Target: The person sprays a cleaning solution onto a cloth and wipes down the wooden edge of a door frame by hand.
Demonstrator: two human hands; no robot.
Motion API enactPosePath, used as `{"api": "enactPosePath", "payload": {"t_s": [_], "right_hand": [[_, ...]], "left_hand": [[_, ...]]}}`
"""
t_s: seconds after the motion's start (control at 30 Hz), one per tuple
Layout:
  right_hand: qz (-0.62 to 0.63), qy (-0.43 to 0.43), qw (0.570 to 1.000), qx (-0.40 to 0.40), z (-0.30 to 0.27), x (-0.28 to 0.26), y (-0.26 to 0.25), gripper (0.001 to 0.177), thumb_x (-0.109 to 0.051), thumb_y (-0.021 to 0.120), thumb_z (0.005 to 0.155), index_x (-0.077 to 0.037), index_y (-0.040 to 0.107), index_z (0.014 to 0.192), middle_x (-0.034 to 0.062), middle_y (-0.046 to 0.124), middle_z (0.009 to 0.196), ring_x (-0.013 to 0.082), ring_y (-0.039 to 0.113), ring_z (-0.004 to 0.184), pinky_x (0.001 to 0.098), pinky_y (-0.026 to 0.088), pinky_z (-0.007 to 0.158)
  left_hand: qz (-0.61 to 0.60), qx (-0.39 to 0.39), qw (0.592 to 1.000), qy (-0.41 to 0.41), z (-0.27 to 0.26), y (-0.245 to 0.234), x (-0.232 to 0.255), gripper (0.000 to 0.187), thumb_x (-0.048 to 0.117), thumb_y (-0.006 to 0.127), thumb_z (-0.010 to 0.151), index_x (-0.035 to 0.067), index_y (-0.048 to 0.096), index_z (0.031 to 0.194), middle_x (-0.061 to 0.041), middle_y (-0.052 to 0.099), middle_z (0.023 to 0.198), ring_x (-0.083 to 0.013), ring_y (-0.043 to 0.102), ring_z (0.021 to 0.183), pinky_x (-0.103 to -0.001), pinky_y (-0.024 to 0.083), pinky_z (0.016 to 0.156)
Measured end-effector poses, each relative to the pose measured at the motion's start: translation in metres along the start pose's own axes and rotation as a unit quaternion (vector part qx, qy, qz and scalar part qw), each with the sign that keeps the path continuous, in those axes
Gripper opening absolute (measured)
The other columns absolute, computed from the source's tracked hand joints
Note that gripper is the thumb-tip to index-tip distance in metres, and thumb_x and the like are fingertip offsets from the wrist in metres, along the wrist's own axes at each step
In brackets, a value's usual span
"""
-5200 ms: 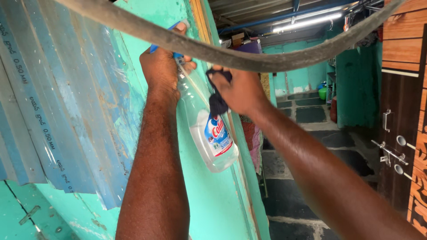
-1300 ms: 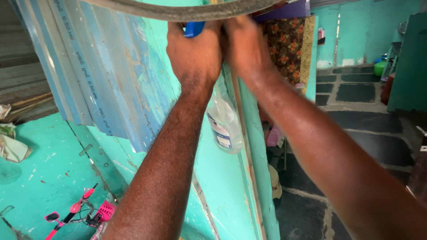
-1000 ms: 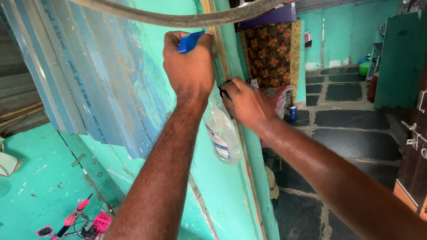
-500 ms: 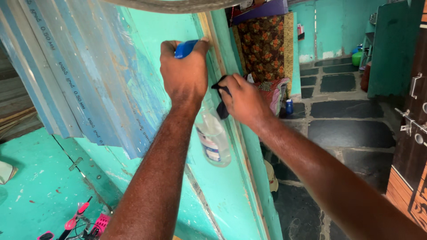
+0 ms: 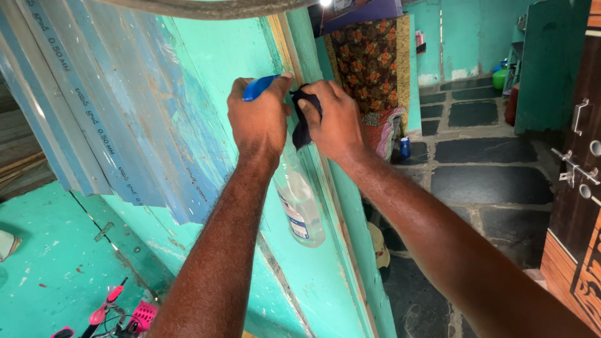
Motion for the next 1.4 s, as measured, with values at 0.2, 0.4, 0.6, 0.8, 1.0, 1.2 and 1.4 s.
{"api": "enactPosePath", "payload": {"t_s": [0.2,0.4,0.6,0.8,1.0,1.2,1.4], "right_hand": [[-0.070,-0.035,0.996,-0.049,-0.030,-0.009,0.006,0.022,-0.007,0.069,0.094,0.001,0.060,0.113,0.0177,0.063,0.106,0.0349,0.071,0.090,0.0409,0.060,0.077],[-0.101,0.000,0.993,-0.065,0.029,-0.010,0.001,0.030,-0.001,0.066,0.094,-0.001,0.063,0.124,0.0157,0.061,0.105,0.0281,0.070,0.080,0.0369,0.061,0.064],[-0.142,-0.145,0.977,-0.063,0.058,-0.009,0.002,0.028,0.007,0.064,0.090,-0.001,0.064,0.116,0.0129,0.063,0.106,0.0247,0.071,0.092,0.0332,0.062,0.075],[-0.177,-0.021,0.947,-0.267,0.043,-0.004,-0.004,0.022,-0.001,0.055,0.109,0.005,0.058,0.130,0.0171,0.063,0.110,0.0230,0.069,0.088,0.0316,0.061,0.072],[-0.167,-0.108,0.965,-0.171,0.065,-0.008,-0.004,0.033,0.007,0.060,0.091,0.003,0.066,0.123,0.0153,0.062,0.112,0.0232,0.070,0.094,0.0290,0.062,0.074],[-0.141,-0.077,0.962,-0.221,0.003,-0.012,-0.012,0.019,-0.008,0.072,0.092,0.001,0.071,0.109,0.0152,0.063,0.113,0.0287,0.070,0.092,0.0396,0.061,0.078],[0.016,0.058,0.998,-0.030,0.038,-0.011,-0.024,0.020,-0.018,0.074,0.099,-0.003,0.072,0.112,0.0110,0.071,0.105,0.0236,0.074,0.092,0.0382,0.060,0.082]], "left_hand": [[-0.006,0.007,0.999,0.039,-0.003,0.000,-0.006,0.036,0.034,0.077,0.077,0.007,0.056,0.086,-0.006,0.067,0.074,-0.0173,0.068,0.064,-0.036,0.054,0.065],[0.067,0.035,0.996,0.051,-0.003,0.000,-0.001,0.035,0.036,0.078,0.076,0.009,0.057,0.087,-0.007,0.071,0.081,-0.0191,0.068,0.077,-0.037,0.054,0.077],[0.056,0.064,0.994,0.068,-0.005,0.001,0.005,0.036,0.036,0.077,0.076,0.010,0.056,0.089,-0.006,0.072,0.082,-0.0197,0.069,0.079,-0.037,0.054,0.080],[0.074,0.069,0.993,0.064,-0.007,-0.003,0.006,0.035,0.036,0.077,0.077,0.011,0.057,0.090,-0.006,0.071,0.084,-0.0202,0.069,0.081,-0.039,0.053,0.083],[0.079,0.084,0.992,0.054,-0.012,-0.001,0.010,0.035,0.036,0.076,0.077,0.012,0.055,0.092,-0.006,0.071,0.083,-0.0198,0.070,0.080,-0.039,0.053,0.083],[0.061,0.100,0.992,0.043,-0.016,-0.012,0.001,0.034,0.035,0.076,0.077,0.011,0.056,0.090,-0.007,0.071,0.084,-0.0207,0.069,0.081,-0.039,0.053,0.082],[0.086,0.114,0.987,0.073,-0.017,-0.016,0.002,0.037,0.035,0.079,0.076,0.010,0.056,0.090,-0.007,0.071,0.082,-0.0215,0.069,0.079,-0.039,0.052,0.081]]}}
Point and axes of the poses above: each hand's wrist, its own z-axis towards the middle knuckle, its own y-axis out of the palm, x = y × z, the point moved 2 cm from there along z, towards the middle knuckle
